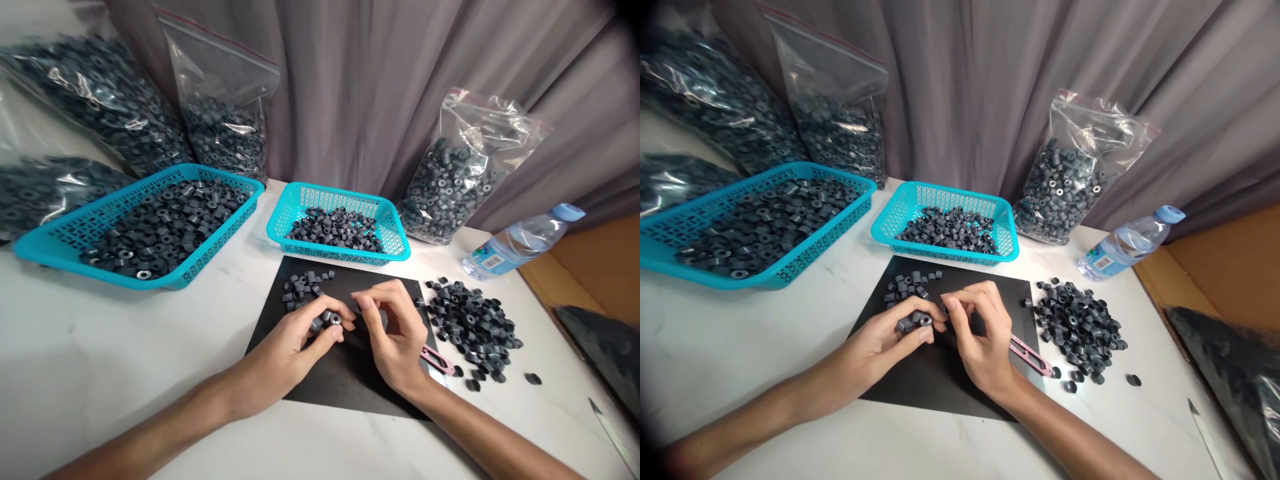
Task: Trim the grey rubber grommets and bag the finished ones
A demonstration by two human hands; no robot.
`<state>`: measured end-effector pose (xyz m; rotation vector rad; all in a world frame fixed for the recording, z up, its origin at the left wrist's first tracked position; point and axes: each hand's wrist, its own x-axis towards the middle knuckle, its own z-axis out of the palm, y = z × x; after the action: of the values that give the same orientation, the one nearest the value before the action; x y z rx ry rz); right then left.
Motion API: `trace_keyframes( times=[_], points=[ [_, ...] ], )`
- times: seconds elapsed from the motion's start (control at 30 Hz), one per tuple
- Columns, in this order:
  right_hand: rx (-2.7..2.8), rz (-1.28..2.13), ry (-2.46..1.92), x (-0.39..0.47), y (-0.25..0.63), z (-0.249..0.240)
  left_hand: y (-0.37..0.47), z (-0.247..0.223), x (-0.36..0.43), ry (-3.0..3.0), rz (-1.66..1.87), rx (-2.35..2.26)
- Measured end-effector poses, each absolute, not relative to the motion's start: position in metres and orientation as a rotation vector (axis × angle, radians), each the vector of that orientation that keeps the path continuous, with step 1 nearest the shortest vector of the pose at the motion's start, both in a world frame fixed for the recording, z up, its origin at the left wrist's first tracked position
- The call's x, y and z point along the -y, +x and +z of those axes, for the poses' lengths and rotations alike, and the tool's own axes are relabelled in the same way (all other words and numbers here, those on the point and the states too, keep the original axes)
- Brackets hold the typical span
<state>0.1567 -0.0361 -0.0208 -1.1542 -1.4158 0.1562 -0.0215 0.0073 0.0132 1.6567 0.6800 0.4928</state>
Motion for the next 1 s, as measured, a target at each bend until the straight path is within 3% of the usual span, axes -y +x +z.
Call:
trace_keyframes(
  times=[0.37,0.67,1.0],
  points=[
    [1.621,0.208,-1.178,0.037,0.156,-0.018,-0.021,0.02,-0.006,1.371,0.389,-0.692],
    [1.641,0.222,-1.153,0.04,0.153,-0.018,-0.01,0.016,-0.008,0.892,0.558,-0.617],
    [1.745,0.137,-1.283,0.037,0.147,-0.017,-0.018,0.007,-0.013,1.04,0.6,-0.749]
  ],
)
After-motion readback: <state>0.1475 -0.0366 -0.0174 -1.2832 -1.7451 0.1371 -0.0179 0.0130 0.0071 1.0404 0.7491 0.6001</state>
